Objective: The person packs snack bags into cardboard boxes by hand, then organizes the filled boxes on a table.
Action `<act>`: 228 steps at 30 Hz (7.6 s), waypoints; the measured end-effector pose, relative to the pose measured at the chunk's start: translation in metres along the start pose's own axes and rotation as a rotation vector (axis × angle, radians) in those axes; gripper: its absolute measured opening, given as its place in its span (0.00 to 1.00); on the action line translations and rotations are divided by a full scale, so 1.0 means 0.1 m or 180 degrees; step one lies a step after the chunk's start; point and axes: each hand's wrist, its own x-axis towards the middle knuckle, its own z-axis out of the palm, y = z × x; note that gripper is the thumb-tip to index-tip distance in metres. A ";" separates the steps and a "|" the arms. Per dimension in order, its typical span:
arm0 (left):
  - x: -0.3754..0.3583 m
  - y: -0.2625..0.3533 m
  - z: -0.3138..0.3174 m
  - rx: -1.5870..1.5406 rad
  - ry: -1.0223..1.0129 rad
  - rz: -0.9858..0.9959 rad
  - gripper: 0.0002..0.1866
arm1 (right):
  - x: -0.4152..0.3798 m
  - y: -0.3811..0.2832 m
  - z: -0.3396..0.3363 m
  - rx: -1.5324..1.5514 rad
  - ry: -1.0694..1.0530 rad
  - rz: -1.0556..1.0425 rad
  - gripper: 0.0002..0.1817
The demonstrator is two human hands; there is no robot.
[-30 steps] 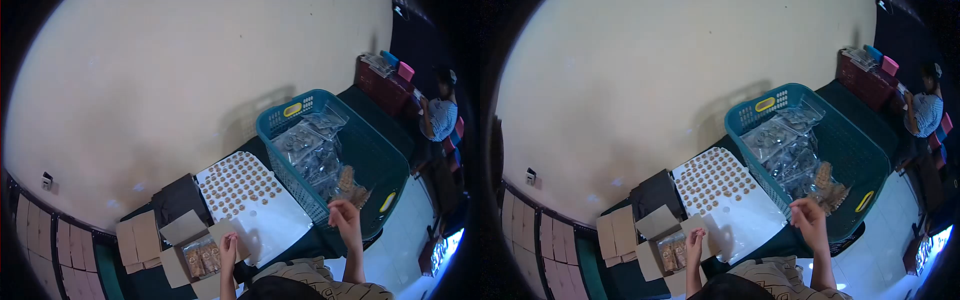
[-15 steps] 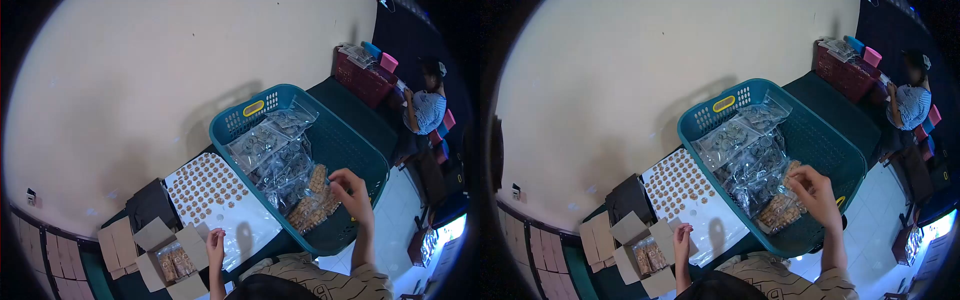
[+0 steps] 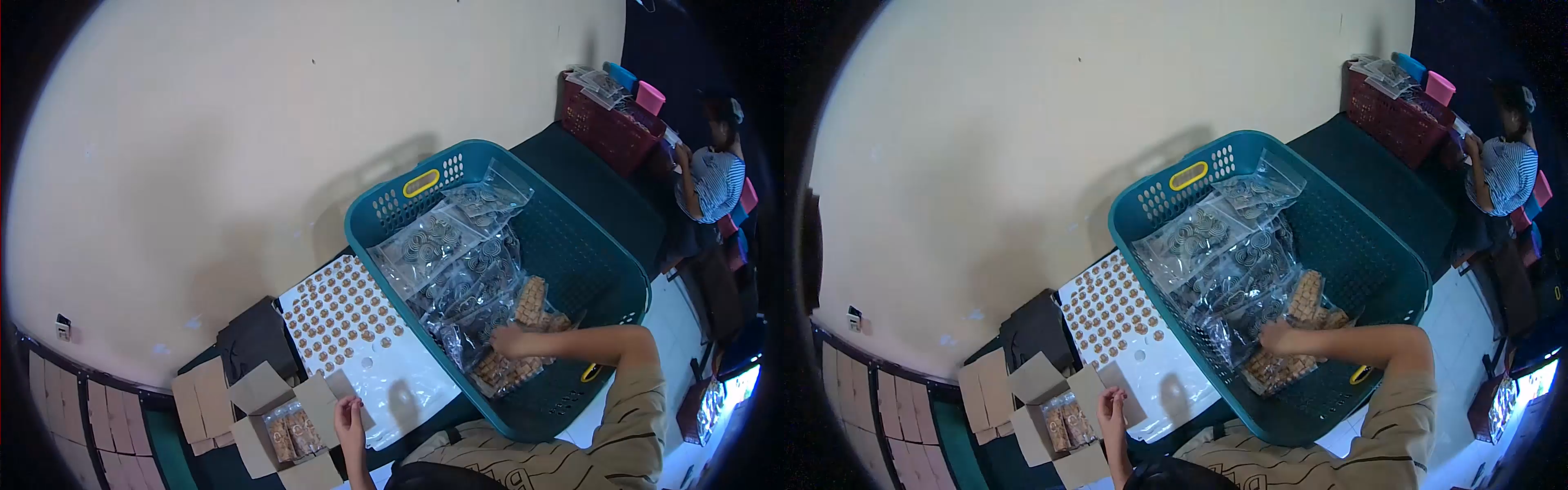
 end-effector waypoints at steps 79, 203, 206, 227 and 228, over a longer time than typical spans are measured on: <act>-0.10 0.49 -0.58 -0.1057 0.0407 -0.0380 0.11 | 0.41 -2.46 -1.43 0.5184 0.0110 -0.2251 0.23; -0.35 0.44 -2.21 -0.1216 -0.0792 -0.0020 0.23 | -0.03 -4.33 -2.17 0.4332 0.3156 -0.0909 0.11; -0.35 0.43 -2.24 -0.1160 -0.0811 -0.0070 0.21 | -0.04 -4.34 -2.18 0.4281 0.3166 -0.0884 0.11; -0.38 0.37 -2.22 -0.1116 -0.0966 0.0004 0.22 | -0.01 -4.21 -2.14 0.5716 0.1933 -0.1466 0.26; -0.37 0.36 -2.22 -0.1169 -0.0997 -0.0046 0.22 | -0.01 -4.21 -2.14 0.5971 0.1522 -0.1576 0.24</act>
